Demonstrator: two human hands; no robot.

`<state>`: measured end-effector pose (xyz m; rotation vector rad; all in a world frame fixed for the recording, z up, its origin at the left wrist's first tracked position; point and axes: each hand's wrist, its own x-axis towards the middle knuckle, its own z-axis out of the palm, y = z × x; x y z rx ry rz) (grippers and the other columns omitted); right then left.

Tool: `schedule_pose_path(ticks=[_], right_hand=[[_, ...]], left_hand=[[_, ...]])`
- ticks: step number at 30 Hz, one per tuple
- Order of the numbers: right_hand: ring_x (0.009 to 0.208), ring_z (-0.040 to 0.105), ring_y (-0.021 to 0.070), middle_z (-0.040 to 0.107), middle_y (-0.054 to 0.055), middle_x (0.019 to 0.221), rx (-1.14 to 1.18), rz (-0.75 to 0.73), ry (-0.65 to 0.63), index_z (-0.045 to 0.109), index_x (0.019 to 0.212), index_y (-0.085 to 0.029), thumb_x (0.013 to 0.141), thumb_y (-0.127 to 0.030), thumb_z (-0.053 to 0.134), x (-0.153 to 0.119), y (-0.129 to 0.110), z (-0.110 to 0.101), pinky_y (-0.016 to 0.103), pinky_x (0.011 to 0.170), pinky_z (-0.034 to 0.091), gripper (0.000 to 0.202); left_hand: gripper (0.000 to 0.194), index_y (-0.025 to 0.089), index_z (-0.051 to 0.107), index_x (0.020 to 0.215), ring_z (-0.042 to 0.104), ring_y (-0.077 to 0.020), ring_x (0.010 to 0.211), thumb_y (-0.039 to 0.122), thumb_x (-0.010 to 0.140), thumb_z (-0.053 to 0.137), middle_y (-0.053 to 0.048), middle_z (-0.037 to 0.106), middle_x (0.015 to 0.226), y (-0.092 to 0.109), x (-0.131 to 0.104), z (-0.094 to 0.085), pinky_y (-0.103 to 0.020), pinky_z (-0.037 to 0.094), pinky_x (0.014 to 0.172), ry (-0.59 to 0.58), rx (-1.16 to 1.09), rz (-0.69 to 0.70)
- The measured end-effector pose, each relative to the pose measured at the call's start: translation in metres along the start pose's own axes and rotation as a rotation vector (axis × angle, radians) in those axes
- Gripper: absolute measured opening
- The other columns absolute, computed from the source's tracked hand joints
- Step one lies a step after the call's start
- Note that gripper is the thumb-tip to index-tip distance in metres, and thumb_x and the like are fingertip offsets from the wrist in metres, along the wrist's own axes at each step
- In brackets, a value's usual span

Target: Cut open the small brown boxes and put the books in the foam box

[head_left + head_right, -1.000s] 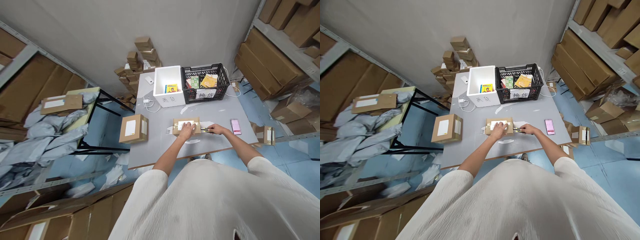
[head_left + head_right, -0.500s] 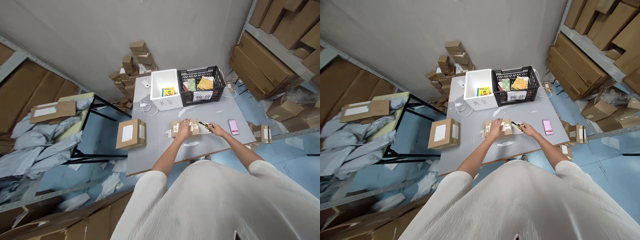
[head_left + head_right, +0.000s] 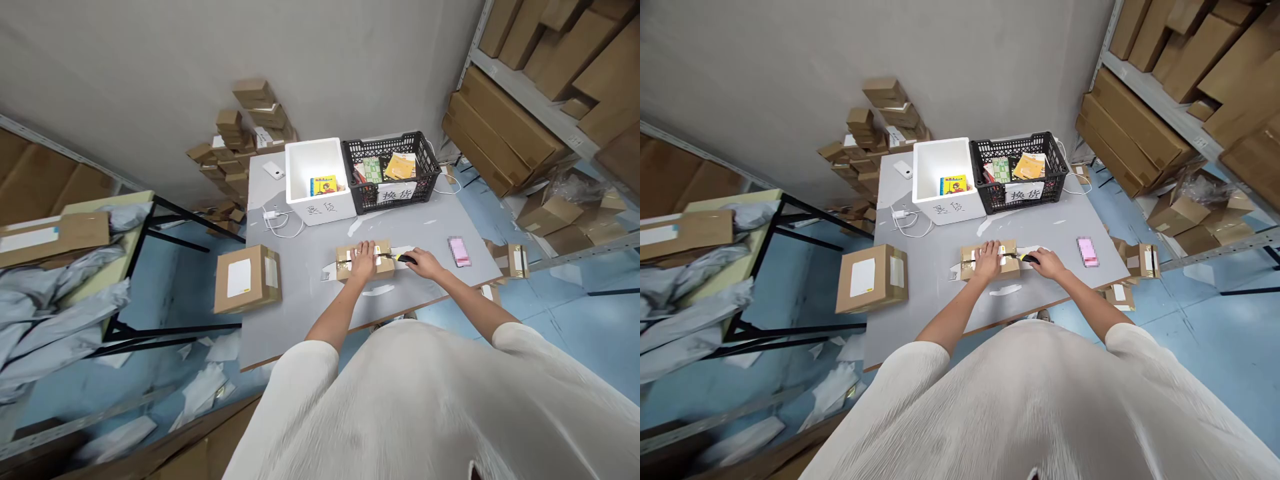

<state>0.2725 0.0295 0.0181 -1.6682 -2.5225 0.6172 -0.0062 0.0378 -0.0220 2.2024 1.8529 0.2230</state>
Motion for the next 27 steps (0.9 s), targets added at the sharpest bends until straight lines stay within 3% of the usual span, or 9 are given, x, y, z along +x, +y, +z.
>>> schedule_pose_path(ticks=[7, 10, 13, 17, 22, 27], right_hand=[[0.119, 0.066, 0.0308, 0.07, 0.015, 0.134, -0.026, 0.005, 0.031, 0.066, 0.15, -0.025, 0.111, -0.036, 0.054, 0.006, -0.006, 0.014, 0.04, 0.101, 0.047, 0.042], [0.118, 0.065, 0.0326, 0.07, 0.016, 0.134, -0.003, 0.048, 0.119, 0.064, 0.152, -0.024, 0.111, -0.036, 0.051, 0.004, 0.008, 0.014, 0.041, 0.099, 0.048, 0.045], [0.117, 0.066, 0.0341, 0.069, 0.018, 0.134, 0.083, 0.21, 0.247, 0.062, 0.154, -0.02, 0.11, -0.037, 0.047, 0.002, 0.031, 0.009, 0.043, 0.098, 0.051, 0.049], [0.124, 0.065, 0.035, 0.069, 0.018, 0.139, 0.2, 0.277, 0.256, 0.064, 0.148, -0.019, 0.104, -0.041, 0.056, -0.001, 0.052, 0.008, 0.044, 0.103, 0.053, 0.05], [0.121, 0.067, 0.0319, 0.071, 0.016, 0.134, 0.308, 0.332, 0.216, 0.07, 0.139, -0.019, 0.102, -0.043, 0.058, -0.004, 0.053, 0.023, 0.044, 0.105, 0.055, 0.045], [0.122, 0.067, 0.0304, 0.072, 0.015, 0.132, 0.372, 0.367, 0.21, 0.072, 0.132, -0.019, 0.097, -0.04, 0.062, 0.0, 0.054, 0.041, 0.042, 0.105, 0.054, 0.042]], left_hand=[[0.066, 0.017, 0.036, 0.176, 0.034, -0.0333, 0.167, 0.034, 0.113, 0.027, -0.018, 0.045, 0.176, 0.005, -0.009, 0.001, -0.057, 0.022, 0.136, 0.048, 0.021, -0.018], [0.066, 0.018, 0.037, 0.176, 0.035, -0.0332, 0.167, 0.034, 0.112, 0.027, -0.017, 0.045, 0.176, 0.005, -0.009, 0.0, -0.057, 0.023, 0.136, 0.051, 0.023, -0.026], [0.067, 0.018, 0.036, 0.176, 0.034, -0.0333, 0.168, 0.034, 0.111, 0.03, -0.017, 0.044, 0.177, 0.005, -0.009, 0.0, -0.058, 0.023, 0.136, 0.041, 0.001, -0.03], [0.07, 0.017, 0.037, 0.174, 0.028, -0.0343, 0.17, 0.033, 0.107, 0.04, -0.018, 0.039, 0.18, 0.005, -0.007, -0.001, -0.061, 0.02, 0.137, -0.003, -0.079, -0.051], [0.071, 0.021, 0.045, 0.169, 0.02, -0.0341, 0.173, 0.046, 0.103, 0.053, -0.016, 0.028, 0.184, -0.01, -0.022, -0.01, -0.061, 0.015, 0.139, -0.048, -0.126, -0.053], [0.1, 0.03, 0.043, 0.171, 0.014, -0.0398, 0.173, 0.067, 0.086, 0.08, -0.015, 0.024, 0.185, -0.038, -0.054, -0.019, -0.063, 0.014, 0.138, -0.086, -0.033, -0.113]])
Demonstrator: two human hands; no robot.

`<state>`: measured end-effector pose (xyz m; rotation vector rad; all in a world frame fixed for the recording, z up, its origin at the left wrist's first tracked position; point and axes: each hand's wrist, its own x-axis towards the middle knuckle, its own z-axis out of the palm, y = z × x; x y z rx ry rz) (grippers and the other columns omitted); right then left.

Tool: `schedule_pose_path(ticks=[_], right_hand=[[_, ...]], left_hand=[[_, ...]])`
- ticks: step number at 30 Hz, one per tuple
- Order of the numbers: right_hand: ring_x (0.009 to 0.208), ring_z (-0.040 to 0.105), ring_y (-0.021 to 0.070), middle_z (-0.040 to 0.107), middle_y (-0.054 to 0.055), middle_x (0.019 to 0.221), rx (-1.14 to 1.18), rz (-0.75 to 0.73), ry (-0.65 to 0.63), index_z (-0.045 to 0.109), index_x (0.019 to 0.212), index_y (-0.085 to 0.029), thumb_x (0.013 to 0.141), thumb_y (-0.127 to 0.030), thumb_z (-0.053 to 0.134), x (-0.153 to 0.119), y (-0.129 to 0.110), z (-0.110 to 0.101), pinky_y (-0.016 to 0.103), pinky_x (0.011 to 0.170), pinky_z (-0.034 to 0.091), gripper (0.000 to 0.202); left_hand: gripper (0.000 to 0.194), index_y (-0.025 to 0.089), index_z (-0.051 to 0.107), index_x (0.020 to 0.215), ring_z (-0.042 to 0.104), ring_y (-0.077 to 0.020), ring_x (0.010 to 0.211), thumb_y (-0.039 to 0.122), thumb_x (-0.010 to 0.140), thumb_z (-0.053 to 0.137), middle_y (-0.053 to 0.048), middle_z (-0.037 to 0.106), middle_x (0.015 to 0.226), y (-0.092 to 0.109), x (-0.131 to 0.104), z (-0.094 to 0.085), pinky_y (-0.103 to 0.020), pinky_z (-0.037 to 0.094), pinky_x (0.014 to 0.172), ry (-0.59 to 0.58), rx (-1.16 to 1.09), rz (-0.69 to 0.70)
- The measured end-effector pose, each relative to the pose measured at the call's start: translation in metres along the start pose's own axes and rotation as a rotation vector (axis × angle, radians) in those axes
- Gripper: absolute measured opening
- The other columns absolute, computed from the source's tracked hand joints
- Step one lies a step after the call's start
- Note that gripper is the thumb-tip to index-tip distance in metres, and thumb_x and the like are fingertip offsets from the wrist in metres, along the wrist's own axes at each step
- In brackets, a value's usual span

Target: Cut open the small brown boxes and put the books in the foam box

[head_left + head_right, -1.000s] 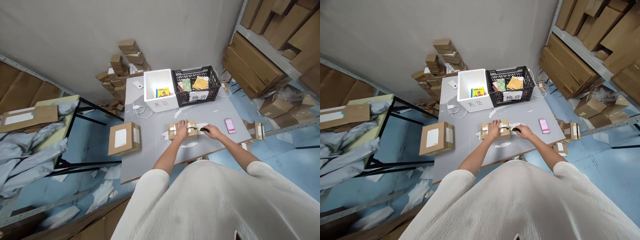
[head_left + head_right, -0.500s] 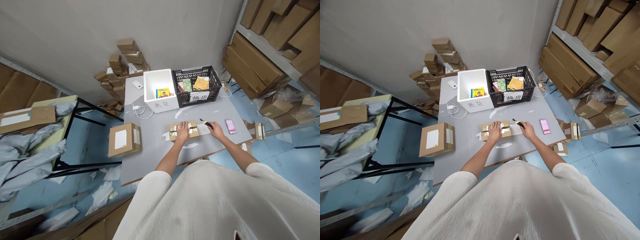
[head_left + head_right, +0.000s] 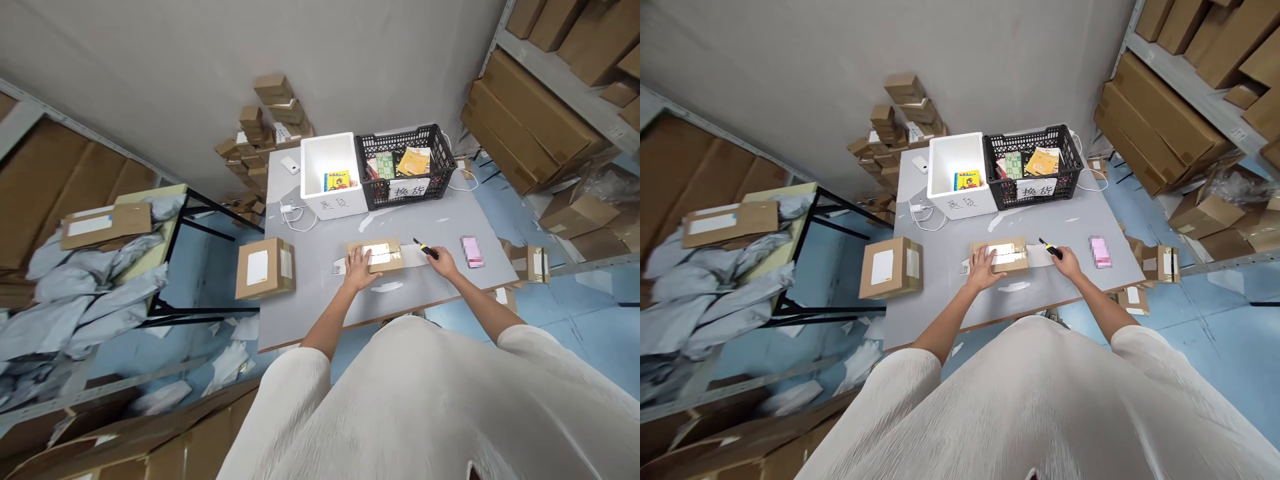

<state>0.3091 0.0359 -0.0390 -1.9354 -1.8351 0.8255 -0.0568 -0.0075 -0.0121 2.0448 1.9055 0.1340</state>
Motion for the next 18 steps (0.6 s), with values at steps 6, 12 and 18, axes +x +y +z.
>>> schedule_pose_path(ticks=[6, 12, 18], right_hand=[[0.12, 0.069, 0.0313, 0.075, 0.016, 0.127, 0.049, 0.041, -0.041, 0.074, 0.125, -0.017, 0.094, -0.04, 0.064, 0.008, 0.008, 0.014, 0.042, 0.106, 0.054, 0.04], [0.117, 0.072, 0.0321, 0.076, 0.016, 0.124, 0.035, 0.113, -0.078, 0.076, 0.122, -0.017, 0.093, -0.041, 0.064, 0.005, 0.025, 0.021, 0.041, 0.102, 0.056, 0.039], [0.116, 0.073, 0.0338, 0.077, 0.018, 0.124, 0.003, 0.183, -0.082, 0.075, 0.12, -0.018, 0.093, -0.043, 0.065, -0.005, 0.055, 0.021, 0.04, 0.094, 0.057, 0.039]], left_hand=[[0.093, 0.026, 0.037, 0.175, 0.043, -0.046, 0.159, 0.07, 0.098, 0.065, -0.019, 0.016, 0.187, -0.022, -0.015, 0.0, -0.058, 0.042, 0.126, -0.038, -0.018, -0.181], [0.084, 0.026, 0.046, 0.171, 0.058, -0.0458, 0.144, 0.077, 0.104, 0.049, -0.019, 0.028, 0.183, -0.019, 0.016, -0.012, -0.057, 0.045, 0.121, -0.042, 0.018, -0.203], [0.069, 0.028, 0.053, 0.166, 0.057, -0.0449, 0.143, 0.067, 0.109, 0.047, -0.016, 0.035, 0.18, -0.023, 0.044, -0.024, -0.058, 0.044, 0.122, -0.056, 0.009, -0.218]])
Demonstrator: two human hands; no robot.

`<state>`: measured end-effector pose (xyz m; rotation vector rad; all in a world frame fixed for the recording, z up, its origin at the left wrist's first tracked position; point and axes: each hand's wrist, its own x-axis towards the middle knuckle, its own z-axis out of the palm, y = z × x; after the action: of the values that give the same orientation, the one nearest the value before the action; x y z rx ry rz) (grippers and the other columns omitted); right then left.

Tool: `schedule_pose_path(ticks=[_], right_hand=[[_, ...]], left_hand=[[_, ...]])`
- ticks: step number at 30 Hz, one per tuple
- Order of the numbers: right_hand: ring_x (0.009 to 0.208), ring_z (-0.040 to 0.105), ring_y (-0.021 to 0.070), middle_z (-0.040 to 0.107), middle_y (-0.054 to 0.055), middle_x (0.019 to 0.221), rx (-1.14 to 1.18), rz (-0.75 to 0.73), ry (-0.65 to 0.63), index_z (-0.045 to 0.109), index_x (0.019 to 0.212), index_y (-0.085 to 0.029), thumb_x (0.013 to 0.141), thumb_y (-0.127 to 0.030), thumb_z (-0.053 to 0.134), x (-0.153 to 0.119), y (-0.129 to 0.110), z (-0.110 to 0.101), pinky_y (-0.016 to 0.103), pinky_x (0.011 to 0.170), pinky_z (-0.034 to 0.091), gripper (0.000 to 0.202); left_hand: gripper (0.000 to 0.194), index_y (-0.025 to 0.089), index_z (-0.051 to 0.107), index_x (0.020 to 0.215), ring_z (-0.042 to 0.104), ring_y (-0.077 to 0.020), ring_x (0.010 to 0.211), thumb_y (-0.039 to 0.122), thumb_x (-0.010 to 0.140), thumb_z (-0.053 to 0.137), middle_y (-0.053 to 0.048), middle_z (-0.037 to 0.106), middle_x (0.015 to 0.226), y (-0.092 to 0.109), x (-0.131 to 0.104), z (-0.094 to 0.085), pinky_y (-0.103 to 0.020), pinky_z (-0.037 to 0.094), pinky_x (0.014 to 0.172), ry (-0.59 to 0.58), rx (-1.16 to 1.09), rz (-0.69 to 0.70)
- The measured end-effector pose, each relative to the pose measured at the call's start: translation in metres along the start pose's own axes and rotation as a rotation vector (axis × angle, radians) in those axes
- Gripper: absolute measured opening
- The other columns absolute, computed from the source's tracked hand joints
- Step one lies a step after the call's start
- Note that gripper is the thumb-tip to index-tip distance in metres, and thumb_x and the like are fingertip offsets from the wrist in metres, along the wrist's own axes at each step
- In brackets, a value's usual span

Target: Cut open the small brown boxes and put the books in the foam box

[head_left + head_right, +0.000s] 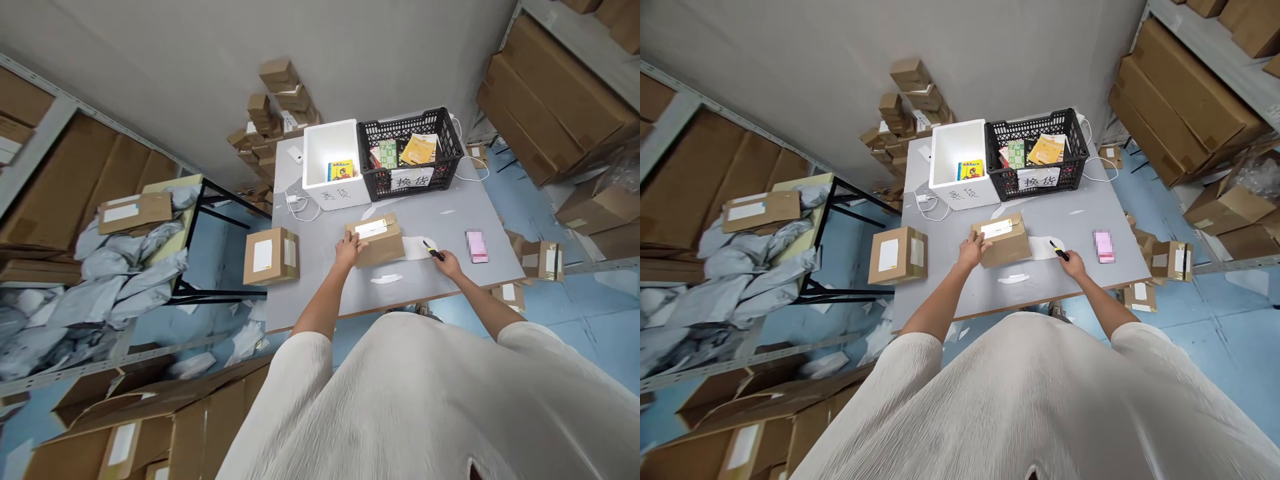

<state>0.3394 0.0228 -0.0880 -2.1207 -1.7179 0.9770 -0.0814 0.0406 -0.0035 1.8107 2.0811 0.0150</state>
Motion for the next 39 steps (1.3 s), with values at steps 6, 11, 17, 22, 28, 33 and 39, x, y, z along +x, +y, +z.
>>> schedule_pose_path(ticks=[6, 11, 17, 22, 28, 33, 39], right_hand=[[0.114, 0.073, 0.0376, 0.075, 0.021, 0.127, -0.071, 0.156, 0.005, 0.073, 0.118, -0.02, 0.087, -0.04, 0.071, 0.004, 0.027, 0.004, 0.043, 0.088, 0.057, 0.037], [0.112, 0.073, 0.0368, 0.072, 0.024, 0.132, -0.044, 0.21, 0.032, 0.071, 0.118, -0.019, 0.086, -0.039, 0.073, 0.012, 0.038, 0.011, 0.043, 0.088, 0.057, 0.037], [0.106, 0.074, 0.0295, 0.079, 0.012, 0.111, 0.192, 0.075, -0.11, 0.062, 0.107, -0.024, 0.088, -0.042, 0.072, 0.014, -0.002, 0.028, 0.039, 0.092, 0.057, 0.028], [0.092, 0.073, 0.0226, 0.074, 0.001, 0.091, 0.511, -0.062, -0.281, 0.051, 0.104, -0.027, 0.096, -0.055, 0.062, 0.013, -0.077, 0.056, 0.035, 0.085, 0.058, 0.031], [0.088, 0.071, 0.0245, 0.077, 0.001, 0.092, 0.524, -0.073, -0.205, 0.046, 0.109, -0.03, 0.094, -0.062, 0.061, 0.013, -0.1, 0.041, 0.036, 0.081, 0.056, 0.038], [0.096, 0.073, 0.0273, 0.082, 0.005, 0.104, 0.435, -0.062, -0.065, 0.047, 0.112, -0.03, 0.096, -0.062, 0.055, 0.01, -0.086, 0.012, 0.039, 0.087, 0.056, 0.037], [0.102, 0.074, 0.0263, 0.082, 0.006, 0.112, 0.435, -0.017, -0.079, 0.046, 0.114, -0.03, 0.095, -0.065, 0.055, 0.01, -0.075, 0.007, 0.039, 0.093, 0.056, 0.041]], left_hand=[[0.071, 0.026, 0.055, 0.164, 0.054, -0.0416, 0.148, 0.067, 0.106, 0.056, -0.018, 0.029, 0.182, -0.006, -0.007, 0.007, -0.053, 0.044, 0.124, 0.014, -0.054, -0.023], [0.077, 0.027, 0.049, 0.168, 0.048, -0.0398, 0.156, 0.067, 0.103, 0.06, -0.019, 0.03, 0.18, -0.011, -0.023, 0.017, -0.052, 0.043, 0.127, -0.003, -0.069, -0.021], [0.08, 0.028, 0.049, 0.167, 0.044, -0.0387, 0.161, 0.07, 0.101, 0.063, -0.017, 0.023, 0.183, -0.012, -0.033, 0.026, -0.051, 0.049, 0.124, 0.05, -0.181, -0.081], [0.08, 0.029, 0.047, 0.169, 0.051, -0.0354, 0.157, 0.068, 0.101, 0.065, -0.017, 0.029, 0.181, -0.004, -0.032, 0.024, -0.047, 0.052, 0.122, 0.045, -0.277, -0.18], [0.078, 0.032, 0.058, 0.162, 0.061, -0.0362, 0.148, 0.076, 0.097, 0.062, -0.014, 0.045, 0.173, 0.008, -0.019, 0.006, -0.044, 0.053, 0.12, 0.054, -0.293, -0.239], [0.08, 0.028, 0.061, 0.158, 0.063, -0.0395, 0.144, 0.077, 0.095, 0.064, -0.013, 0.068, 0.154, 0.02, -0.002, 0.002, -0.047, 0.053, 0.116, -0.027, -0.308, -0.158], [0.085, 0.023, 0.031, 0.173, 0.07, -0.0315, 0.135, 0.049, 0.101, 0.065, -0.013, 0.07, 0.153, 0.031, 0.004, 0.027, -0.042, 0.056, 0.111, 0.005, -0.513, -0.229]])
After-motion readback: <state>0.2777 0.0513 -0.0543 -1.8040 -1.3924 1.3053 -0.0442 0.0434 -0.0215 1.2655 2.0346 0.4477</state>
